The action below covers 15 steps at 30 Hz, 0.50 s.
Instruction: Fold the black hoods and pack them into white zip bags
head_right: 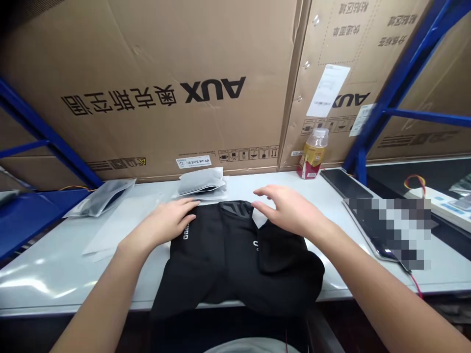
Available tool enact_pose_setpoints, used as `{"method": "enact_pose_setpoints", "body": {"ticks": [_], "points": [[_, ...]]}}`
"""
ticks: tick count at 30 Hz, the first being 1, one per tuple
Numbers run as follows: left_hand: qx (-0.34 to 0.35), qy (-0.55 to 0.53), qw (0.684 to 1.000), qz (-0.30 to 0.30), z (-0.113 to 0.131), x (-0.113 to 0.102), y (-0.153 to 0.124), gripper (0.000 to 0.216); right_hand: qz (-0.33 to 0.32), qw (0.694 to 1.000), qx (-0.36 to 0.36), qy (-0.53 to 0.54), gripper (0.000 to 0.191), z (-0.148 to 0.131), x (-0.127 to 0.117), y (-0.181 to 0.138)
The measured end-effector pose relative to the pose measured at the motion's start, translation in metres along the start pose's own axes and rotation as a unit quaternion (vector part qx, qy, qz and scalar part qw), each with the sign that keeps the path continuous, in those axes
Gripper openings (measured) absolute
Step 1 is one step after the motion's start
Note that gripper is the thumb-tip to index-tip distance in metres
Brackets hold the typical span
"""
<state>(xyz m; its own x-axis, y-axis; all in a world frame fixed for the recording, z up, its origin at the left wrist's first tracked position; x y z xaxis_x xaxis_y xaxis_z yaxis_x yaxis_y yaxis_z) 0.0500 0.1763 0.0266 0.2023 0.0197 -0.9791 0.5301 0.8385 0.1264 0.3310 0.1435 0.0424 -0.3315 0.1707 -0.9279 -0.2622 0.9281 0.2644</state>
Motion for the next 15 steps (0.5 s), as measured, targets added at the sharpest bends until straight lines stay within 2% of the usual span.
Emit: {"method": "enact_pose_setpoints", "body": {"ticks": [4,7,10,12,15], "points": [[0.008,0.023,1.000,0.009,-0.005,-0.001,0.014,0.021,-0.023,0.998,-0.053,-0.009,0.027,-0.019,0.032,0.031],[0.016,0.043,0.997,0.059,0.004,-0.015,0.002,0.015,-0.011,0.996,-0.093,-0.017,0.017,-0.030,0.027,0.028],[0.027,0.066,0.989,0.128,0.019,-0.032,-0.025,0.022,0.010,0.992,-0.120,-0.031,0.021,-0.040,0.013,0.009],[0.076,0.086,0.982,0.149,0.032,-0.034,-0.045,0.026,0.012,0.987,-0.147,-0.056,0.023,-0.049,0.010,-0.012],[0.167,0.089,0.978,0.087,0.042,-0.017,-0.073,0.028,-0.014,0.978,-0.192,-0.076,0.023,-0.060,0.012,-0.051]]}}
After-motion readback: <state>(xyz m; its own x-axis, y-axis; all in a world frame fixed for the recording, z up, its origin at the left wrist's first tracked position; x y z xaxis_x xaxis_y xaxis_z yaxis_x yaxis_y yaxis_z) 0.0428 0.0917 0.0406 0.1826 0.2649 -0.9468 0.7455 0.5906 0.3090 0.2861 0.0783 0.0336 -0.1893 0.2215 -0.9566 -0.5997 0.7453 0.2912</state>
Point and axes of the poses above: each hand's wrist, its own y-axis towards the middle knuckle, its own x-axis out of the palm, z = x × y, the point moved 8 cm from there along y, towards the middle knuckle, and after that the axes turned 9 degrees about -y, right-handed, at the moved point
